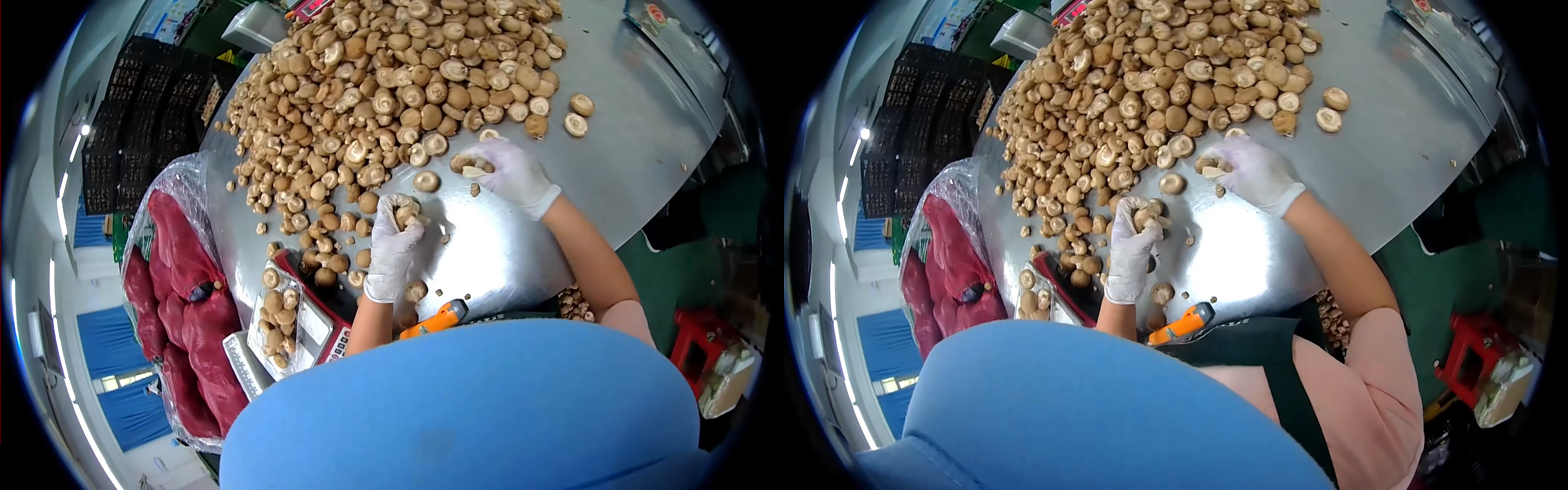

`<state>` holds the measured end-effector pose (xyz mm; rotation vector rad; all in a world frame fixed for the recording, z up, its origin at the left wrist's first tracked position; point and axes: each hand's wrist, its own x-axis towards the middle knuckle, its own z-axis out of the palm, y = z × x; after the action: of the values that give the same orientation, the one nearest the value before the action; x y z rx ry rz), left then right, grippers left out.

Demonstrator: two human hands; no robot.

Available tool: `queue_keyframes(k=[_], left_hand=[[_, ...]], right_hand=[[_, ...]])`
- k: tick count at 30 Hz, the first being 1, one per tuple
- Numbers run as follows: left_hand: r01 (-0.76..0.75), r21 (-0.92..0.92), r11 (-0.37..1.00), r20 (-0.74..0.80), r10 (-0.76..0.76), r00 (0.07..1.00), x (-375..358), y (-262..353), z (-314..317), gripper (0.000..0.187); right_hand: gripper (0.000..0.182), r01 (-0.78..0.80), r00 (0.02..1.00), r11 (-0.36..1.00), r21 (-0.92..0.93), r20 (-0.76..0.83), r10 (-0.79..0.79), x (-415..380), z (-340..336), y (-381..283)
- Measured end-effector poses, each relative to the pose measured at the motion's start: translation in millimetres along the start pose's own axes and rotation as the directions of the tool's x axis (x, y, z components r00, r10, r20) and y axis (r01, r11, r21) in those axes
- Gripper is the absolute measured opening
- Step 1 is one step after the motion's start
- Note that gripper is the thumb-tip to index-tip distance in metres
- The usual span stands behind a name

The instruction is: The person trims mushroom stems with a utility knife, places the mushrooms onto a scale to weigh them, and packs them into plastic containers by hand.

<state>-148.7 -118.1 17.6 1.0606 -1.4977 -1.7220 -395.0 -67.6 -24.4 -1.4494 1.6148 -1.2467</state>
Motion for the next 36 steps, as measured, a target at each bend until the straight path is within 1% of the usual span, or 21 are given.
queue_keyframes(k=[2,4,6,8,9,10,11,12,13,15,18,19,20,22,23,25,27,29,31,34,36], left_hand=[[0.049,-0.046,0.998,0.013,-0.048,0.999,-8.9,3.8,-6.5,0.033],[0.095,-0.092,0.991,0.031,-0.092,0.995,-15.8,6.0,-9.3,0.036],[0.034,0.008,0.999,0.026,-0.035,0.999,-21.1,1.1,-9.4,0.043],[0.036,0.008,0.999,0.030,-0.036,0.999,-21.7,-2.8,-9.9,0.050],[0.032,0.058,0.998,0.036,-0.034,0.999,-21.4,0.1,-4.1,0.052],[0.029,0.108,0.994,0.041,-0.033,0.999,-21.0,0.3,0.8,0.054],[0.001,0.204,0.979,0.049,-0.011,0.999,-19.3,-3.4,4.1,0.060],[-0.140,0.284,0.949,0.067,0.126,0.990,-20.3,-8.6,10.6,0.064],[-0.313,0.498,0.809,0.101,0.304,0.947,-18.7,-7.2,14.0,0.068],[-0.440,0.746,0.500,0.179,0.486,0.856,-27.6,6.3,21.9,0.071],[-0.432,0.757,0.490,0.171,0.490,0.855,-42.6,0.0,4.6,0.064],[-0.379,0.704,0.601,0.116,0.429,0.896,-51.6,1.5,-0.9,0.060],[-0.371,0.707,0.602,0.100,0.435,0.895,-60.0,0.2,-7.2,0.060],[-0.313,0.701,0.641,0.064,0.380,0.923,-76.1,-5.9,-19.5,0.060],[-0.327,0.675,0.661,0.053,0.399,0.915,-83.6,-9.1,-24.0,0.057],[-0.263,0.599,0.756,-0.040,0.357,0.933,-99.2,-11.3,-32.7,0.054],[-0.181,0.293,0.939,-0.164,0.236,0.958,-117.7,3.1,-34.7,0.045],[-0.093,-0.045,0.995,-0.247,0.079,0.966,-139.1,2.6,-46.1,0.039],[0.022,-0.219,0.976,-0.241,-0.076,0.967,-155.8,15.1,-51.0,0.036],[0.053,-0.286,0.957,-0.262,-0.132,0.956,-171.0,20.6,-58.4,0.034],[0.100,-0.249,0.963,-0.288,-0.172,0.942,-179.5,24.4,-65.3,0.035]], right_hand=[[0.025,0.151,0.986,0.826,-0.544,0.030,-0.161,13.2,20.1,12.5],[0.024,0.089,0.996,0.832,-0.548,0.053,-0.071,24.9,19.8,4.8],[0.024,0.040,0.999,0.923,-0.382,0.020,-0.035,30.1,16.2,17.0],[0.020,0.151,0.986,0.882,-0.447,0.007,-0.166,25.2,18.4,22.4],[0.018,-0.061,0.998,0.997,-0.047,0.005,0.062,20.7,21.2,19.5],[0.016,-0.291,0.957,0.892,0.346,0.099,0.273,14.9,24.9,10.9],[0.015,-0.261,0.965,0.896,0.360,0.109,0.237,6.5,26.7,0.5],[0.015,-0.258,0.966,0.900,0.351,0.127,0.227,-2.1,24.4,-20.5],[0.012,-0.342,0.937,0.858,0.383,0.214,0.277,-11.9,21.4,-43.6],[0.008,-0.438,0.885,0.773,0.460,0.372,0.280,-28.3,30.2,-57.2],[0.011,-0.460,0.854,0.789,0.406,0.445,0.269,-35.2,36.5,-67.9],[0.009,-0.457,0.827,0.813,0.361,0.509,0.239,-35.7,34.3,-73.7],[0.009,-0.453,0.822,0.818,0.354,0.520,0.231,-38.0,42.7,-72.4],[0.006,-0.172,0.910,0.847,0.504,0.411,-0.059,-44.3,64.1,-71.7],[0.005,-0.279,0.865,0.839,0.467,0.501,0.008,-45.6,64.9,-73.8],[0.007,-0.276,0.838,0.853,0.443,0.546,-0.013,-44.5,74.2,-83.5],[0.011,-0.273,0.802,0.866,0.420,0.597,-0.037,-43.1,86.0,-87.3],[0.010,0.256,0.818,0.918,0.304,0.437,-0.373,-38.7,104.3,-88.6],[0.011,0.218,0.817,0.923,0.318,0.458,-0.351,-37.7,112.8,-98.6],[0.011,0.239,0.824,0.906,0.349,0.421,-0.379,-41.8,128.7,-117.2],[0.015,0.056,0.817,0.973,0.224,0.549,-0.174,-42.3,127.7,-136.3]])
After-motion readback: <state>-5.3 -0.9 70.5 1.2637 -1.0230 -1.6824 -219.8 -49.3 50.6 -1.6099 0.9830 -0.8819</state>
